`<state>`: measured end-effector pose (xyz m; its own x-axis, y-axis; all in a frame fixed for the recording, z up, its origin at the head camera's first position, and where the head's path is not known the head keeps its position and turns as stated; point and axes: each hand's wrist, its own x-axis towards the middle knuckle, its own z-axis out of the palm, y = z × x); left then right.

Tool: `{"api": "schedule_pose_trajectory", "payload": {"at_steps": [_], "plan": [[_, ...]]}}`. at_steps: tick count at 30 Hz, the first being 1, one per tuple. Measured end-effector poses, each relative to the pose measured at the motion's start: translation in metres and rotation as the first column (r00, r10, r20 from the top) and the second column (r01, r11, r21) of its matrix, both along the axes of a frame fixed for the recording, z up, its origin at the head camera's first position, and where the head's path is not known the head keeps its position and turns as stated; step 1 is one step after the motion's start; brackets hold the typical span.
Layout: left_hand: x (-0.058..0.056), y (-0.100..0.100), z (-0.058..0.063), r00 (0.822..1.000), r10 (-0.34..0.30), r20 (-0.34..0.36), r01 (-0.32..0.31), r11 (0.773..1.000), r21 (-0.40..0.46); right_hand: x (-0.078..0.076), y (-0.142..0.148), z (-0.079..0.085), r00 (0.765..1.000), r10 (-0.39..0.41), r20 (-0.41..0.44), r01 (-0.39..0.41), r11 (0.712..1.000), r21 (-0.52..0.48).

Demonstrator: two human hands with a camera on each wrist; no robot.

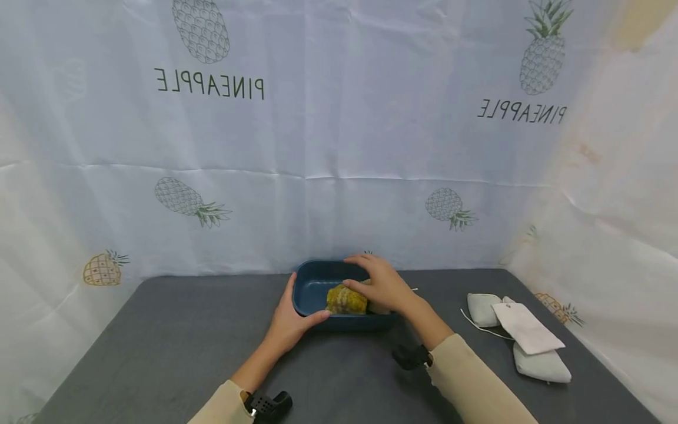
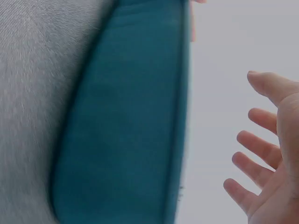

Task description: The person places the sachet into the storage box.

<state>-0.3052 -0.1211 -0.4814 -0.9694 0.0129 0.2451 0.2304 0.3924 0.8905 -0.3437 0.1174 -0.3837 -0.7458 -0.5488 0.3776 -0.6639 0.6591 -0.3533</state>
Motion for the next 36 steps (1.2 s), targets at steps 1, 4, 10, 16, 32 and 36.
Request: {"api": "schedule_pose_trajectory", "payload": {"at_steps": [1,4,10,16,32,36], "plan": [[0.0,0.0,0.0,1.0,0.002,0.0,-0.002,1.0,0.0,0.002,0.004,0.003,1.0,-0.005,-0.004,0.005,1.0,-0.014],[0.0,0.0,0.0,1.0,0.007,0.006,-0.007,1.0,0.005,0.008,0.019,0.008,0.999,-0.035,0.003,0.035,0.998,-0.054],[0.002,0.0,0.0,1.0,0.018,0.005,-0.018,1.0,-0.004,0.017,0.057,0.003,0.99,-0.137,-0.037,0.131,0.983,-0.131],[0.001,0.001,-0.001,1.0,0.01,0.005,-0.01,1.0,-0.009,0.018,0.1,-0.021,0.946,-0.278,-0.165,0.24,0.946,-0.216],[0.001,-0.002,0.0,1.0,0.01,0.024,-0.01,1.0,-0.006,-0.001,0.171,-0.066,0.835,-0.542,-0.097,0.502,0.821,-0.274],[0.0,-0.001,0.001,1.0,0.011,0.021,-0.011,1.0,-0.007,-0.003,0.183,-0.069,0.811,-0.581,-0.072,0.543,0.793,-0.278]]}}
